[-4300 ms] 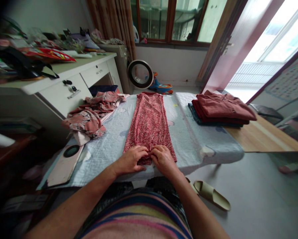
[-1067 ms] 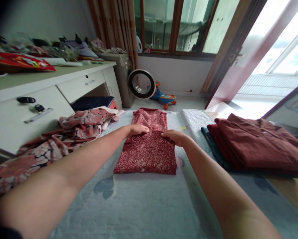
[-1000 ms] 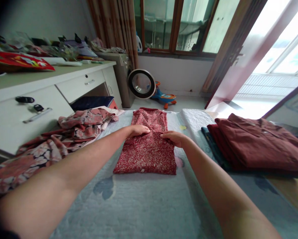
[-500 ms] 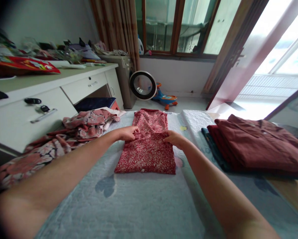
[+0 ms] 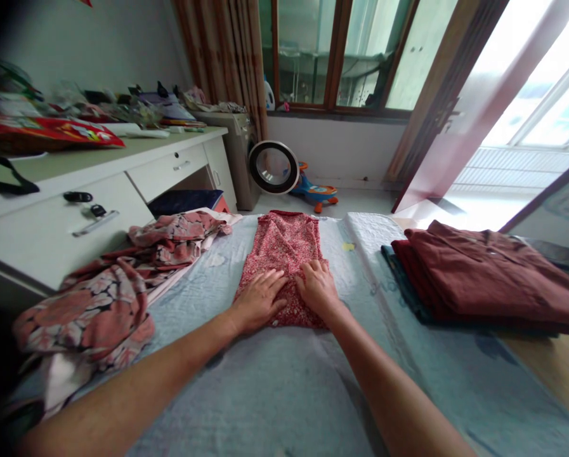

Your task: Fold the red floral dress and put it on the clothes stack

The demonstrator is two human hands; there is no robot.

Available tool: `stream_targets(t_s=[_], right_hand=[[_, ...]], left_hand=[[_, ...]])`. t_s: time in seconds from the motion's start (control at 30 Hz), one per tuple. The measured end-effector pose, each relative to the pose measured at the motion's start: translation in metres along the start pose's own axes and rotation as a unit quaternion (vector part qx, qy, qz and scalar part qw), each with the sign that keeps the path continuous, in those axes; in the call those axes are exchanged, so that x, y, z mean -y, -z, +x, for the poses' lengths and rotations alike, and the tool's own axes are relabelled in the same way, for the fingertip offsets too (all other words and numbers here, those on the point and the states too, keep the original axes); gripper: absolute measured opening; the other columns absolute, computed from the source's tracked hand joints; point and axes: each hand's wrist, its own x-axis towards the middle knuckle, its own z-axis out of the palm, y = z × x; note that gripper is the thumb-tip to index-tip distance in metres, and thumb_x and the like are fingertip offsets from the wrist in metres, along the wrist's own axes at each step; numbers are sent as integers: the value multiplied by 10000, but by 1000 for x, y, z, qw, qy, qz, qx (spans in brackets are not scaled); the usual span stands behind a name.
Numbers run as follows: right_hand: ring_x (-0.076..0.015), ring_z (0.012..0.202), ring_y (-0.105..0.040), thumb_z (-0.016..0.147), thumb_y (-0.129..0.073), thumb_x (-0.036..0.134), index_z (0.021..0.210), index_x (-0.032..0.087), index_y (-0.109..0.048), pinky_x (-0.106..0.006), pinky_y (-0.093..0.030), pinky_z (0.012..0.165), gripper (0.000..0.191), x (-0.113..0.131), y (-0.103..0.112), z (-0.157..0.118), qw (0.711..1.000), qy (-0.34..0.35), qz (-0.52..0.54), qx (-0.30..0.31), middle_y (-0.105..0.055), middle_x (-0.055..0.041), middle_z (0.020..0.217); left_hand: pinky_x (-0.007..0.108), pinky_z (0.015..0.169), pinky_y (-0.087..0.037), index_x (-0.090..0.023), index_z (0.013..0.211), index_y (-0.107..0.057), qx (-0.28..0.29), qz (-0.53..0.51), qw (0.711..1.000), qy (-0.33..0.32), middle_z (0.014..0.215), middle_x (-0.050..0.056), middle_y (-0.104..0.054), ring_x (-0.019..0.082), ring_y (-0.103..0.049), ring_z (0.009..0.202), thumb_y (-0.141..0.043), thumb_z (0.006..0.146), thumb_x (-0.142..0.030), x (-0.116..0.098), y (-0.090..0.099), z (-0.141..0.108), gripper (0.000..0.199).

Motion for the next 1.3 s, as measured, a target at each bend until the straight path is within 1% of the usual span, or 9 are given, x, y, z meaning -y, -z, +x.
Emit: stream_targets(t_s=[0.1, 0.23, 0.33, 0.43, 0.53, 0.73, 0.87, 1.07, 1.3], right_hand=[[-250, 1173, -510, 959, -492, 362, 1210, 221, -624, -392, -364, 1020, 317, 4, -14, -6, 999, -2, -18, 40, -600, -106, 1242], [-244, 1247, -481, 957, -500, 362, 1299, 227, -590, -407, -337, 1072, 379, -3, -28, -8, 999, 7, -5, 44, -575, -99, 1322], [-227, 1223, -510, 953, -494, 345, 1270, 213, -608, -391, -368, 1062, 362, -10, -30, -7, 999, 24, 39, 23, -591, -101, 1302], [-208, 1167, -548, 943, -476, 306, 1170, 192, -649, -346, -407, 1032, 308, -19, -24, -3, 994, 31, 92, -47, -619, -105, 1239], [-217, 1075, -583, 903, -482, 259, 1096, 187, -666, -341, -425, 993, 276, -31, -14, 6, 992, -43, 67, -101, -648, -107, 1135], [-222, 909, -622, 825, -533, 251, 1139, 175, -638, -304, -454, 785, 340, -50, -4, 28, 979, -200, 3, -29, -676, -112, 1022], [-201, 872, -614, 812, -532, 236, 1126, 219, -636, -281, -429, 712, 332, -51, -16, 29, 970, -238, 8, -55, -686, -73, 988], [-187, 876, -602, 834, -502, 222, 1100, 246, -637, -274, -413, 707, 299, -52, -24, 24, 962, -240, 53, -121, -687, -41, 991], [-172, 759, -592, 826, -497, 253, 1041, 205, -641, -290, -441, 776, 264, -55, -25, 34, 959, -188, 151, -148, -676, -38, 918]], left_hand=[[493, 1203, -216, -193, 1473, -409, 22, 7, 1000, -5, 1560, 102, -392, 288, -286, 1466, -427, 980, -492, 0, -13, -6, 576], [482, 1211, -208, -221, 1484, -399, 18, 7, 1000, -6, 1566, 83, -387, 263, -268, 1478, -441, 976, -486, 6, -15, -5, 575], [506, 1197, -232, -211, 1455, -440, 17, -6, 1000, 1, 1536, 95, -432, 278, -326, 1449, -451, 972, -487, 3, -8, -2, 557], [515, 1169, -276, -198, 1369, -530, -8, -21, 1000, 19, 1471, 101, -510, 280, -394, 1401, -427, 990, -451, -4, 0, 6, 467], [475, 1140, -328, -189, 1258, -603, -45, -29, 998, 31, 1401, 95, -569, 258, -450, 1345, -423, 999, -354, -7, 6, 20, 356], [348, 1078, -402, -178, 1153, -644, -59, -42, 995, 68, 1248, 75, -657, 200, -559, 1194, -432, 953, -180, 12, 3, 63, 291], [359, 1053, -416, -163, 1204, -622, -30, -34, 991, 128, 1236, 98, -663, 205, -584, 1164, -433, 948, -179, 28, -2, 88, 318], [356, 976, -456, -178, 1003, -683, -16, -21, 987, 159, 1101, 94, -674, 224, -618, 1060, -564, 890, -270, 37, -8, 94, 188], [385, 977, -410, -230, 955, -621, -93, -18, 987, 133, 965, 31, -697, 218, -613, 972, -614, 883, -258, 35, -7, 80, 78]])
